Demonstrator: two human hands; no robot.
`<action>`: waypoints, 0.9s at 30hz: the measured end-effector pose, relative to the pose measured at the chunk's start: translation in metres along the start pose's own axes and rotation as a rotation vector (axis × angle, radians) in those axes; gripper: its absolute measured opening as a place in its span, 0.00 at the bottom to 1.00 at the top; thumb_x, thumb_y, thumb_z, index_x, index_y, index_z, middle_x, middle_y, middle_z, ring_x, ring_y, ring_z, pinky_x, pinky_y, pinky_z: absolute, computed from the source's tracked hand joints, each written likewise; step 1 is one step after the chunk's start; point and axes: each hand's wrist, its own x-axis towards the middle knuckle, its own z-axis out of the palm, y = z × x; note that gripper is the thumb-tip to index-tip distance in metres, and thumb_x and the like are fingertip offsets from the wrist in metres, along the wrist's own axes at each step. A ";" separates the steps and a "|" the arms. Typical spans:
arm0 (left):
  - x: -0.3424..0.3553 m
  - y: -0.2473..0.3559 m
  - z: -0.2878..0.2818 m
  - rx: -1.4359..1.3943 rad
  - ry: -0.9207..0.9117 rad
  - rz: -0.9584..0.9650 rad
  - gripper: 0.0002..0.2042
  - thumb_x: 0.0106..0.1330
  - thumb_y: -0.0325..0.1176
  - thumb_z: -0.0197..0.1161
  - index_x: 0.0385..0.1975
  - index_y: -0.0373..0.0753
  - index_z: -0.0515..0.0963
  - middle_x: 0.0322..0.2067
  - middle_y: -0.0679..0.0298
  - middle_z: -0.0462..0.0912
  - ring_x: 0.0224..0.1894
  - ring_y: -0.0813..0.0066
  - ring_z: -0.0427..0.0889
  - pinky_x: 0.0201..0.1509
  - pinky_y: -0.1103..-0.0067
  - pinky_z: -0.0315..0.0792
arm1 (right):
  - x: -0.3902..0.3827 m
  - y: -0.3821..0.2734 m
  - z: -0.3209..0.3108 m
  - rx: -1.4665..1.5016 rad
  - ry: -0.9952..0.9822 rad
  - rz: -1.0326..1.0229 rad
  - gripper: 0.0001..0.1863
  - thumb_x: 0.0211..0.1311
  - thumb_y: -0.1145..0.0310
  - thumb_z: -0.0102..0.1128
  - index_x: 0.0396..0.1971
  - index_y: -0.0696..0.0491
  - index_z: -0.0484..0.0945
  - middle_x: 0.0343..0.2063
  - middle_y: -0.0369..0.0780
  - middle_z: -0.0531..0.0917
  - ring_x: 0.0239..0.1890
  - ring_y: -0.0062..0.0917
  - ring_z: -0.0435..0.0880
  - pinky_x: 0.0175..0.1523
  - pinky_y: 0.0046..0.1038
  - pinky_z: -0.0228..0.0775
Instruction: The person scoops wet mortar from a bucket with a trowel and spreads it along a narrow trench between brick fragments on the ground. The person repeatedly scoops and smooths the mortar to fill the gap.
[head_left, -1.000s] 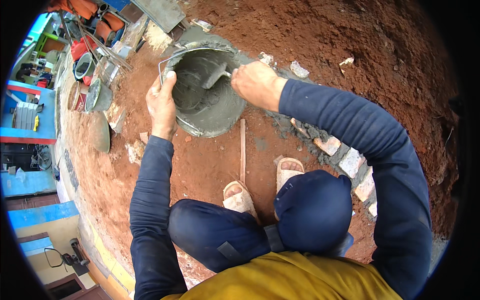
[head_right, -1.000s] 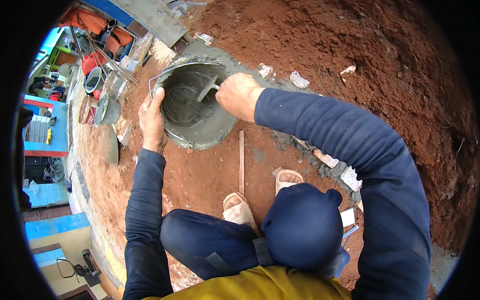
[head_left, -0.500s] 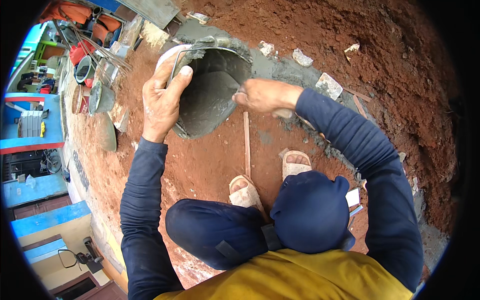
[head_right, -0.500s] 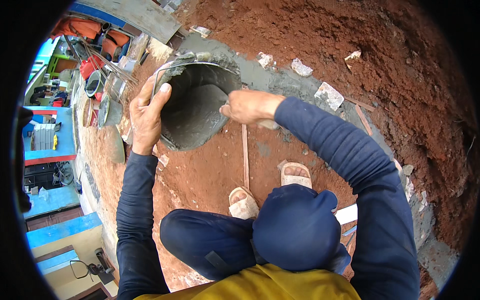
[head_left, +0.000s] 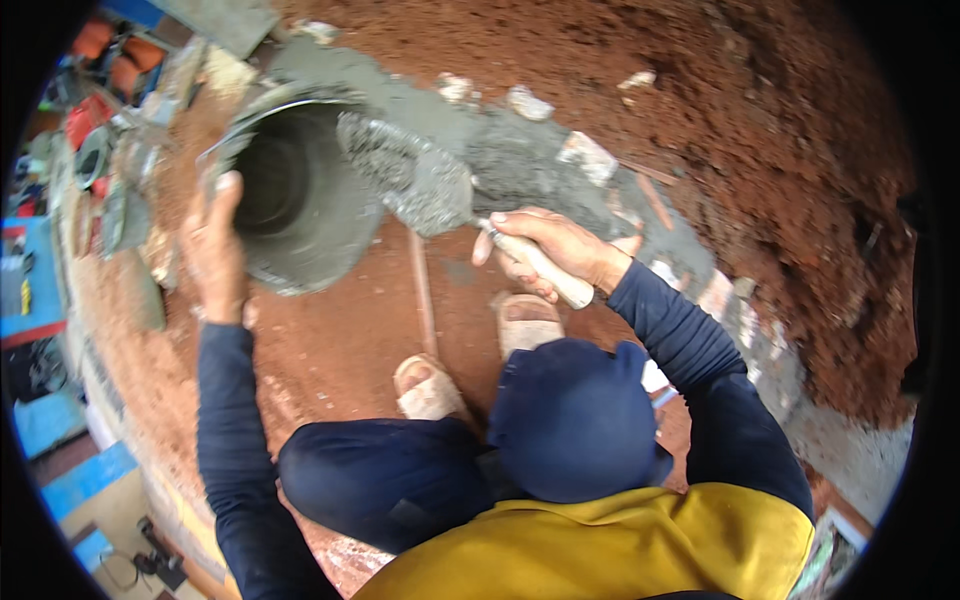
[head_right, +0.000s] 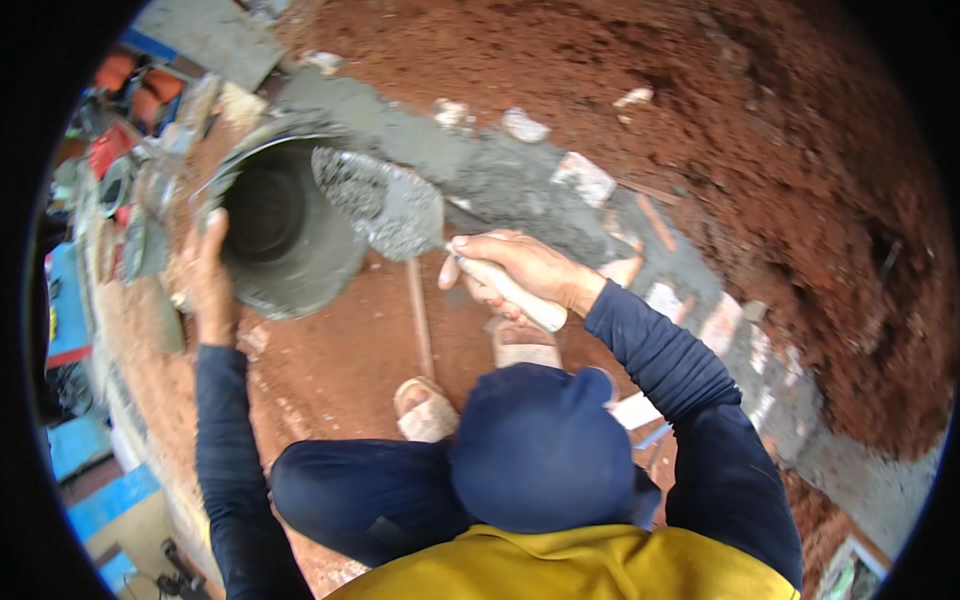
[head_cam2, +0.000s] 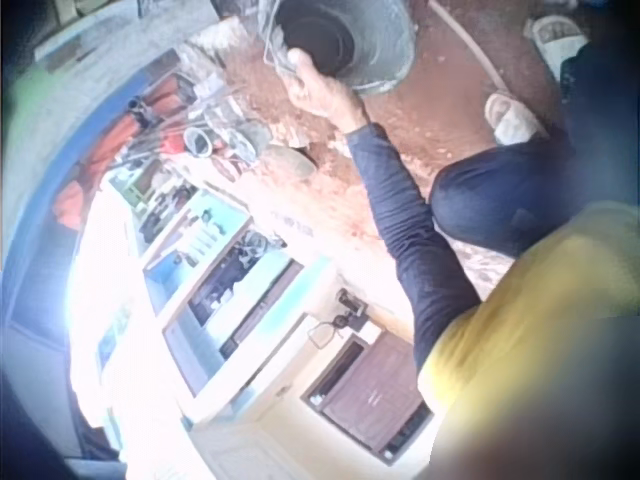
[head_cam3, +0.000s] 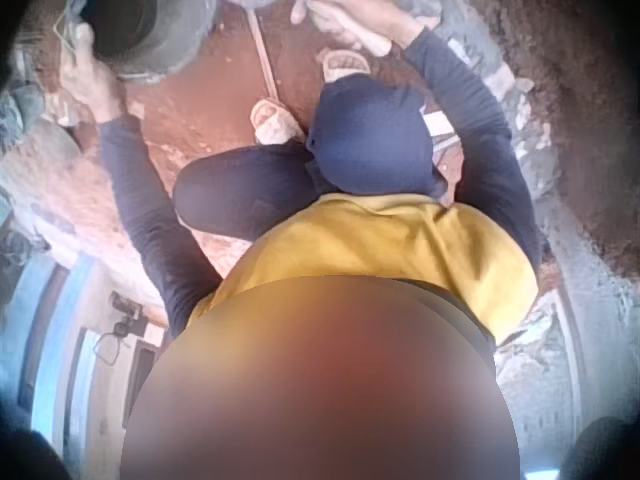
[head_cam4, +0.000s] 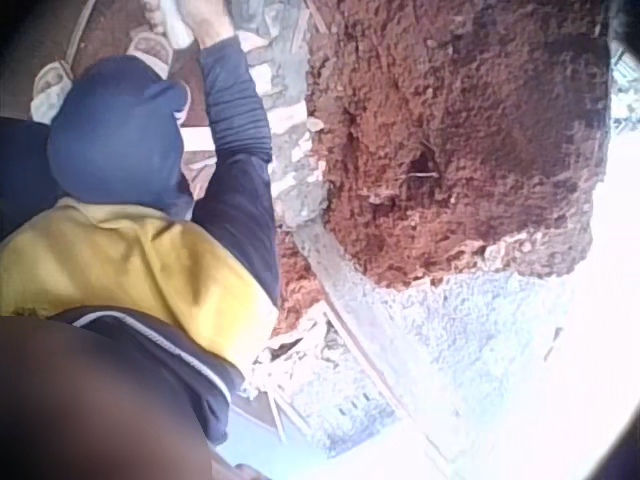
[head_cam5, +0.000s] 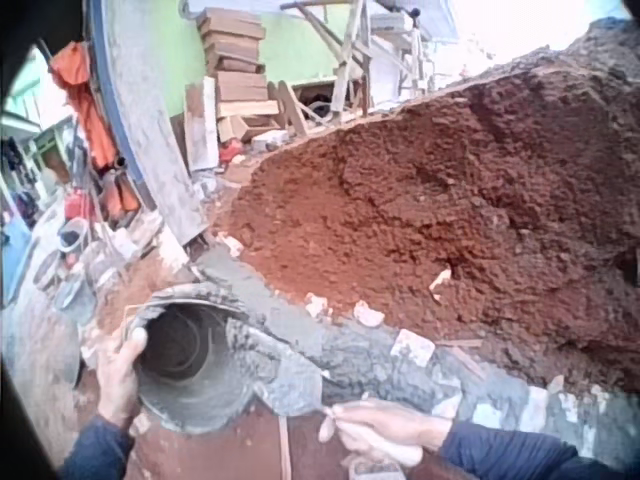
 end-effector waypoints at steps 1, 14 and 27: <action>-0.001 -0.007 -0.002 -0.124 0.000 -0.033 0.22 0.74 0.39 0.62 0.60 0.29 0.80 0.54 0.61 0.85 0.56 0.75 0.79 0.67 0.78 0.66 | -0.028 0.001 -0.015 -0.201 0.195 0.029 0.29 0.78 0.43 0.47 0.46 0.57 0.81 0.16 0.36 0.74 0.12 0.21 0.74 0.18 0.25 0.69; -0.006 -0.004 0.027 -0.225 -0.031 0.009 0.25 0.74 0.38 0.64 0.64 0.29 0.76 0.58 0.62 0.82 0.61 0.77 0.77 0.70 0.78 0.64 | -0.054 -0.009 0.006 -1.381 0.668 -0.198 0.19 0.77 0.54 0.52 0.40 0.58 0.74 0.28 0.53 0.84 0.31 0.52 0.85 0.37 0.48 0.75; -0.015 0.035 0.034 -0.145 -0.005 0.291 0.18 0.70 0.31 0.66 0.57 0.31 0.82 0.55 0.54 0.85 0.60 0.65 0.80 0.69 0.71 0.68 | 0.087 -0.030 0.045 -0.498 -0.150 0.337 0.28 0.76 0.42 0.51 0.46 0.56 0.81 0.17 0.30 0.70 0.12 0.15 0.71 0.13 0.22 0.67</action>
